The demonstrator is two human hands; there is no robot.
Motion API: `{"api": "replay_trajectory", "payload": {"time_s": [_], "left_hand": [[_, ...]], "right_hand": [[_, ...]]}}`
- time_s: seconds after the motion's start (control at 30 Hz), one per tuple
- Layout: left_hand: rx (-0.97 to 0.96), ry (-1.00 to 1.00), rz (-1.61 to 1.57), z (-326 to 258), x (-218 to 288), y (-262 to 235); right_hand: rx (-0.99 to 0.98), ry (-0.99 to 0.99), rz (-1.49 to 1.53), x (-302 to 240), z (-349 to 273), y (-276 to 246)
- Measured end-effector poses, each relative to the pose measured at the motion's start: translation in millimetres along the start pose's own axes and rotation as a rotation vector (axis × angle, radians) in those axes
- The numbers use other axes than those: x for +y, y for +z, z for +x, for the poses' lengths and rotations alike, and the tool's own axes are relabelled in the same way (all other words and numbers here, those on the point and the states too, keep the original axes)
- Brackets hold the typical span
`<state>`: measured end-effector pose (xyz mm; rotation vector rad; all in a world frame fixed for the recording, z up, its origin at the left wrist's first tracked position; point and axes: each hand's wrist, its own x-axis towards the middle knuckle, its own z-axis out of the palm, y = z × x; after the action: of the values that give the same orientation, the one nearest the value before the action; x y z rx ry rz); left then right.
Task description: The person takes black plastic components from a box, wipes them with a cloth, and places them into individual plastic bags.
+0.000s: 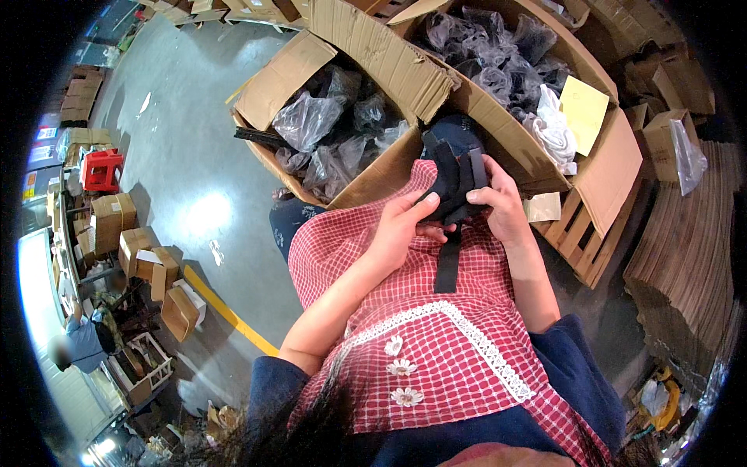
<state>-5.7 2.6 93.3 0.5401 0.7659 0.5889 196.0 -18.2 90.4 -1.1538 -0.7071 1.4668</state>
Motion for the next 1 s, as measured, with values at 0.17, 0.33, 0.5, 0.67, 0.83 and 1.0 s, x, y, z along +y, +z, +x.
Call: {"api": "replay_trajectory", "payload": {"time_s": [0.17, 0.33, 0.5, 0.67, 0.83, 1.0], "left_hand": [[0.003, -0.053, -0.028, -2.3, 5.5, -2.3], [0.0, -0.047, -0.005, -5.4, 5.0, -7.2], [0.053, -0.015, 0.194, -4.0, 2.7, -15.8], [-0.013, -0.146, 0.126, -4.5, 10.5, -26.3], [-0.089, -0.149, 0.057, -6.8, 17.8, -36.1], [-0.116, -0.141, 0.095, -13.5, 23.1, -36.7]], "right_hand": [[-0.031, 0.044, 0.001, -13.4, -2.0, 3.6], [-0.04, 0.047, -0.046, -12.5, -4.6, 2.5], [-0.119, -0.013, -0.47, -20.2, -7.0, -0.5], [-0.154, 0.061, -0.582, -21.0, 0.4, 4.1], [-0.207, 0.047, -0.433, -29.2, -0.3, 12.4], [-0.2, 0.053, -0.444, -41.4, -4.9, 22.6]]}}
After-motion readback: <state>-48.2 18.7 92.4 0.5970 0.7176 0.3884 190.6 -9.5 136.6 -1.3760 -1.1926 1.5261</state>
